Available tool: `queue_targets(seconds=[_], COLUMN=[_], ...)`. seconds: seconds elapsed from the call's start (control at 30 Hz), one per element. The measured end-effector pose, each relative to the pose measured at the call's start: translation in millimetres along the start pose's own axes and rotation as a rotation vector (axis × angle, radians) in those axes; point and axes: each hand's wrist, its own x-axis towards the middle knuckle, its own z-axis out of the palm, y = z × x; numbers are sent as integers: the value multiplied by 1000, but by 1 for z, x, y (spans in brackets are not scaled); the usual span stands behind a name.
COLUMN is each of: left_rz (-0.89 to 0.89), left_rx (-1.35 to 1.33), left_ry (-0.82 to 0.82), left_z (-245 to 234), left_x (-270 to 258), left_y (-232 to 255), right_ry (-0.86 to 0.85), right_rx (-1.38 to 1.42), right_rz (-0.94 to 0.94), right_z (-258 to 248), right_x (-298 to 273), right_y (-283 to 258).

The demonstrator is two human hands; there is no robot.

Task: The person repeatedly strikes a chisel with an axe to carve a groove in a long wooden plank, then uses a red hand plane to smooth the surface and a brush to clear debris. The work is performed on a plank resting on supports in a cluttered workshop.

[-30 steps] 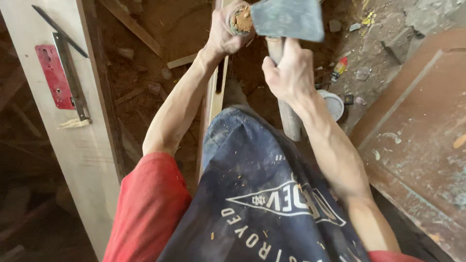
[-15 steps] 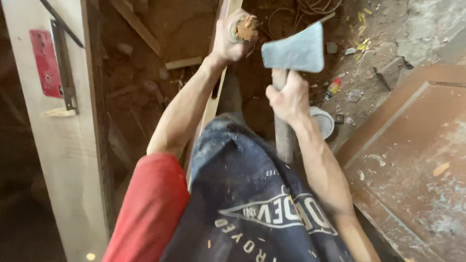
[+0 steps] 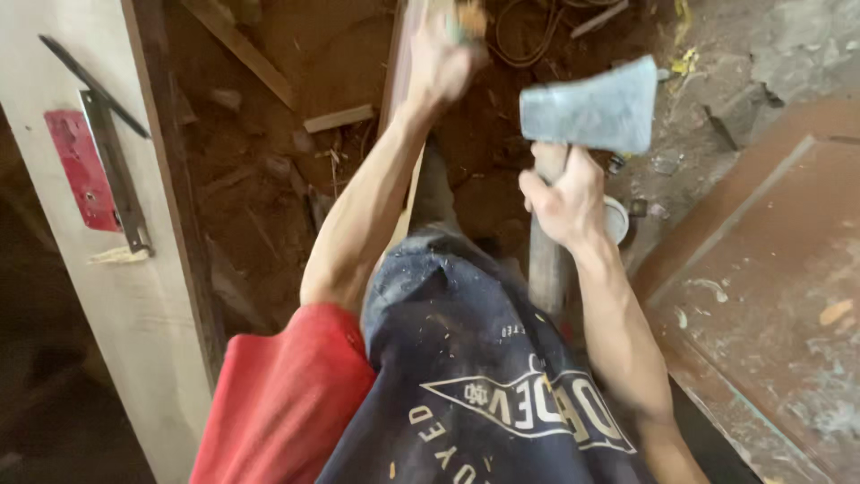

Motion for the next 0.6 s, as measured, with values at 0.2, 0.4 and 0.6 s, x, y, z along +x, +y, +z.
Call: queue_targets(seconds=[0.2,0.4,0.6], left_rz=[147,581,451], left_rx=[99,410,303], left_ry=[-171,-219,-273], left_z=[8,11,-4], left_x=[-43,-56,-52], left_y=[-41,-89,-49], right_ry=[-29,-41,-144], right_rx=[58,167,-307], right_rz=[136,-170,-191], right_z=[-14,-46,25], right_x=[-15,-16,43], right_y=[19,-40,-61])
